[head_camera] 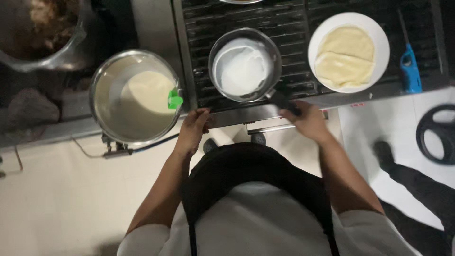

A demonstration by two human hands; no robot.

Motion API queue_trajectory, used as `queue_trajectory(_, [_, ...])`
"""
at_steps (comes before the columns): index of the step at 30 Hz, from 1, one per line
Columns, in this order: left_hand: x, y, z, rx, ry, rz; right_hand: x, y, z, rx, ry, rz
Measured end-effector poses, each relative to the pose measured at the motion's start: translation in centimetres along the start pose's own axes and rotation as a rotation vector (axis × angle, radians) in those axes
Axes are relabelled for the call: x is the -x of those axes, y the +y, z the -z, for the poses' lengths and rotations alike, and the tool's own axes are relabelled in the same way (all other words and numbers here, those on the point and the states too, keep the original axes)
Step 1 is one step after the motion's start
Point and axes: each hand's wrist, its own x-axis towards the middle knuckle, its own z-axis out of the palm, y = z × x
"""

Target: The person pours batter into a small pan on a gas stove, swirls it to form a thin crepe, cooks it, and flips it onto a plate. The person repeats this process multiple times, stacking the finished crepes on the plate.

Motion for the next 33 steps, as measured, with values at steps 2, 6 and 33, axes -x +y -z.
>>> queue_trajectory(2, [0.0,0.1,0.1,-0.062,-0.01,-0.024,-0.4,-0.4,-3.1,0.197,-0.05,-0.362])
queue_trajectory(6, [-0.3,-0.5,0.4,-0.169,-0.059,-0.08,-0.4,-1.7,-7.5,0.07,0.203,-0.214])
queue_trajectory(33, [-15.9,1.9,-40.1,-1.272,0.099,-0.617,-4.8,23.9,20.1,0.091,0.256,0.069])
